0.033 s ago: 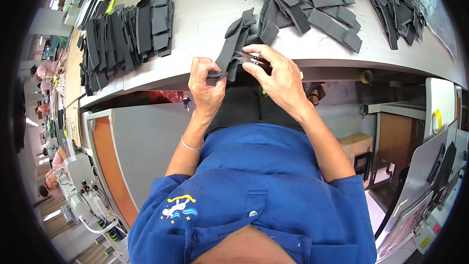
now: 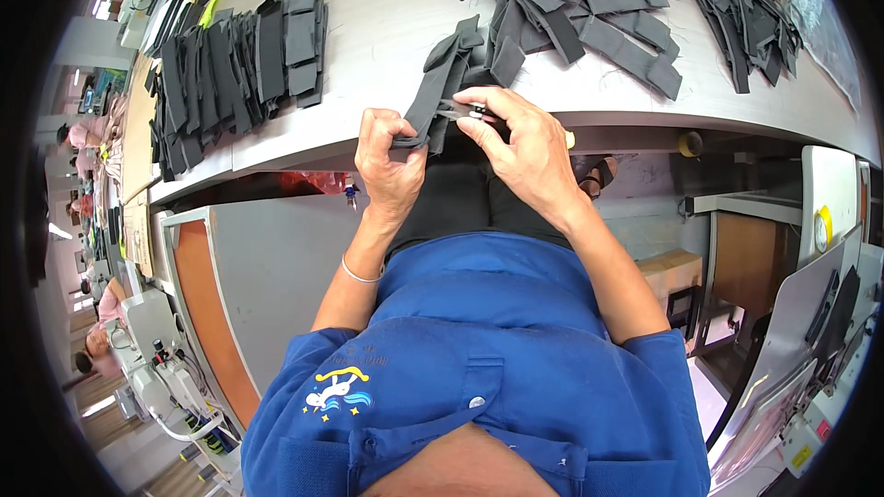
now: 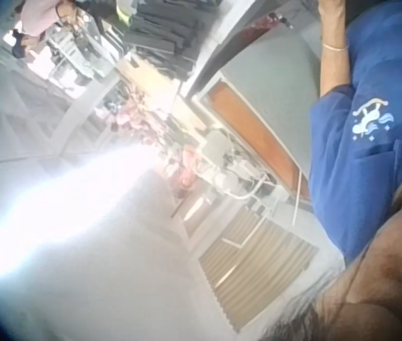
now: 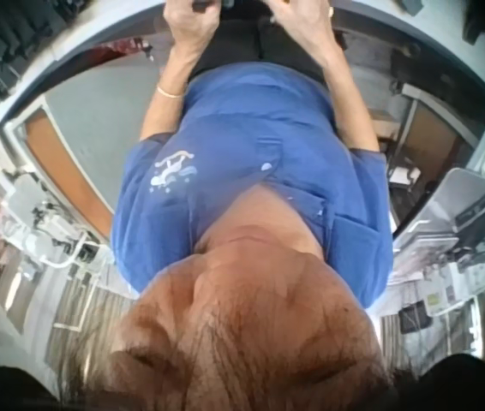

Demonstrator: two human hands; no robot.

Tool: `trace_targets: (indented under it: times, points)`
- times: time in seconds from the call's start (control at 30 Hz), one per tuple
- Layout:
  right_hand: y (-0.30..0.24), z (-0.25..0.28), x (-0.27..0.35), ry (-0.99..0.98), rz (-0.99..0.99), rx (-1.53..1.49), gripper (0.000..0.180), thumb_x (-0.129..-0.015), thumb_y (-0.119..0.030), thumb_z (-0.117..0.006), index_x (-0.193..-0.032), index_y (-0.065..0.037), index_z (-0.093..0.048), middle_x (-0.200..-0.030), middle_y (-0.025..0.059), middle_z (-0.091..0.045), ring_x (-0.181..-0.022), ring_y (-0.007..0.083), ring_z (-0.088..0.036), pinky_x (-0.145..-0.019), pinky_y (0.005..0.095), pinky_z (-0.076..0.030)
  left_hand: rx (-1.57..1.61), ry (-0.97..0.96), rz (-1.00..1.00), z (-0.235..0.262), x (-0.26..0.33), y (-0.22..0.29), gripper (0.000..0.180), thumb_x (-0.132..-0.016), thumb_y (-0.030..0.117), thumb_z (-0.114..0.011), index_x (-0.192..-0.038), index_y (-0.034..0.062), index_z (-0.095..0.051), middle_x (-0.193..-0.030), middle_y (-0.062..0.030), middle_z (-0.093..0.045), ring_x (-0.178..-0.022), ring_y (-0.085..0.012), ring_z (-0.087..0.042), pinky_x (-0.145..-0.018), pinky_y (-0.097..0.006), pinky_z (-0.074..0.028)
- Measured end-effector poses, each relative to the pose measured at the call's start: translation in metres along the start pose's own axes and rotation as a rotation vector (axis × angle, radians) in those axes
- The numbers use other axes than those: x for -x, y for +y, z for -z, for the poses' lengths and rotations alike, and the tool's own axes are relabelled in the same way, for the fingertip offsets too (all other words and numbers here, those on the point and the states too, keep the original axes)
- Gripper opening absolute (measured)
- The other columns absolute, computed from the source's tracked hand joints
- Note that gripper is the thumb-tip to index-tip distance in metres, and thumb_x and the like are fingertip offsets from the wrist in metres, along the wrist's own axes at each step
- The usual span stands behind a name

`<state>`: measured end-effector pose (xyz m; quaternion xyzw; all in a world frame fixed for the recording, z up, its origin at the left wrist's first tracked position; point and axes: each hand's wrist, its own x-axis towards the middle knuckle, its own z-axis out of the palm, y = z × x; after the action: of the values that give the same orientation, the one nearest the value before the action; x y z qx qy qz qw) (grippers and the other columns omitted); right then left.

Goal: The person trims loose threads from fabric pieces using thread snips and cuts the threads connecting the pieces apart.

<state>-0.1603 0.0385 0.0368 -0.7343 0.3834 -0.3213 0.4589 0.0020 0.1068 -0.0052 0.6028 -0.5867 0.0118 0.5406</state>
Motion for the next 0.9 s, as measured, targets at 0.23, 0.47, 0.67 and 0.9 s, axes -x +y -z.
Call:
trace_targets:
  times: [0.23, 0.47, 0.67, 0.9]
  points:
    - [0.001, -0.004, -0.001, 0.139, 0.336, 0.457, 0.009, -0.08, -0.016, -0.067, -0.088, -0.012, -0.066, -0.075, 0.0017, -0.063, -0.069, 0.0217, -0.061, -0.062, 0.0339, -0.044, -0.026, 0.028, -0.018, -0.007, 0.007, -0.001, 0.032, -0.051, -0.011, -0.062, -0.077, 0.0067, -0.053, -0.078, -0.0109, -0.05, -0.07, -0.0269, -0.055, -0.059, -0.036, -0.046]
    - [-0.006, 0.004, 0.0, 0.137, 0.269, 0.433, 0.012, -0.078, -0.015, -0.067, -0.09, -0.012, -0.067, -0.074, 0.0021, -0.063, -0.07, 0.0216, -0.061, -0.063, 0.0345, -0.042, -0.056, 0.048, -0.045, -0.009, 0.012, -0.009, 0.032, -0.05, -0.011, -0.062, -0.076, 0.0064, -0.053, -0.079, -0.0118, -0.05, -0.07, -0.0278, -0.055, -0.06, -0.037, -0.046]
    - [-0.001, -0.002, 0.0, 0.106, 0.278, 0.423, 0.014, -0.079, -0.017, -0.067, -0.093, -0.013, -0.067, -0.074, 0.0022, -0.062, -0.07, 0.0215, -0.061, -0.063, 0.0346, -0.042, -0.03, 0.046, -0.056, -0.012, 0.011, -0.006, 0.033, -0.049, -0.012, -0.061, -0.075, 0.0059, -0.052, -0.077, -0.012, -0.049, -0.07, -0.0284, -0.054, -0.06, -0.037, -0.045]
    - [0.0, 0.004, -0.001, 0.134, 0.22, 0.413, 0.012, -0.08, -0.018, -0.067, -0.09, -0.012, -0.066, -0.075, 0.0029, -0.063, -0.07, 0.0218, -0.061, -0.064, 0.0347, -0.043, -0.06, 0.055, -0.072, -0.014, 0.013, -0.007, 0.034, -0.046, -0.012, -0.061, -0.073, 0.0061, -0.052, -0.075, -0.0114, -0.048, -0.069, -0.0273, -0.053, -0.059, -0.037, -0.044]
